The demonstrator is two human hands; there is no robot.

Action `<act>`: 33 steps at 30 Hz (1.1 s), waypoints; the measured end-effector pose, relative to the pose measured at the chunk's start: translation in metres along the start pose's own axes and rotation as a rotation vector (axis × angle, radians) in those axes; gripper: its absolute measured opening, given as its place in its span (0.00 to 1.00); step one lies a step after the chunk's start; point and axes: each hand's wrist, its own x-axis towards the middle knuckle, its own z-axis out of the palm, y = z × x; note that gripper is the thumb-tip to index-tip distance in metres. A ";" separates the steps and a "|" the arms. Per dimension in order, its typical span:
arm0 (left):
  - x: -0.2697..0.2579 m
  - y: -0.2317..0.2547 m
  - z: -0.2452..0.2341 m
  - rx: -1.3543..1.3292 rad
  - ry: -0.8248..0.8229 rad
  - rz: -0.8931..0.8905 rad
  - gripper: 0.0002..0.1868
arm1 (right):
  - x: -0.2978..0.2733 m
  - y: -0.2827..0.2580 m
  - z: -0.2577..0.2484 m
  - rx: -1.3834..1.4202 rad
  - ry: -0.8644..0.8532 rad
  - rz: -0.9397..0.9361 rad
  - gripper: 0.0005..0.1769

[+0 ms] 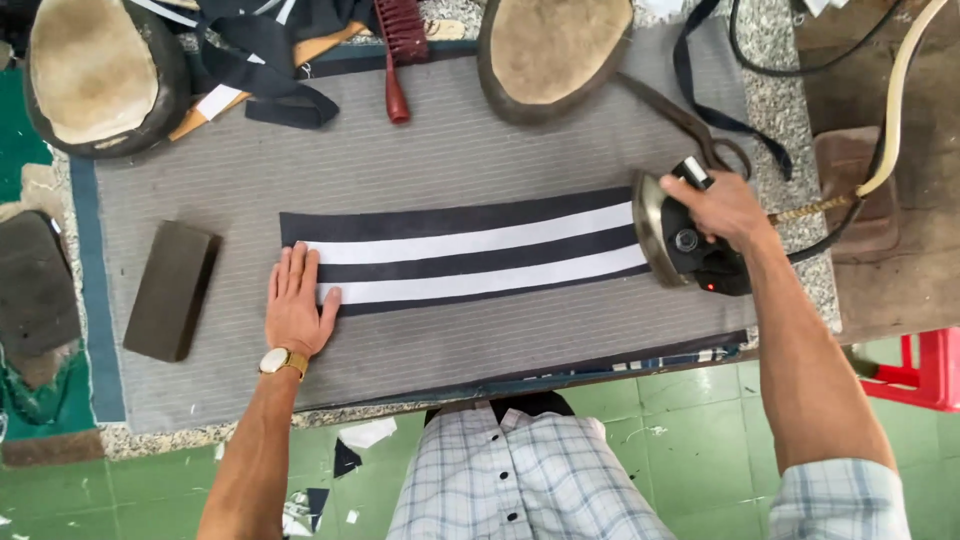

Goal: The person irons a long black fabric strip with a white stripe on a workbench. They repeatedly smooth the fabric with their left hand and press it with a steam iron in their right hand, occasionally using a rectangular wooden block to press the fabric while ironing.

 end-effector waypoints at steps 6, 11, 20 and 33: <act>0.000 -0.001 0.002 0.018 -0.013 0.005 0.39 | -0.055 -0.085 0.028 -0.258 -0.249 -0.042 0.26; 0.002 0.000 0.000 0.028 -0.016 0.020 0.39 | -0.074 -0.109 0.086 -0.283 -0.403 -0.345 0.30; 0.002 0.004 -0.004 0.055 -0.003 0.022 0.41 | -0.139 -0.194 0.203 -0.240 -0.620 -0.333 0.54; -0.002 -0.002 0.002 0.063 -0.001 0.046 0.41 | -0.154 -0.230 0.263 -0.268 -0.507 -0.511 0.46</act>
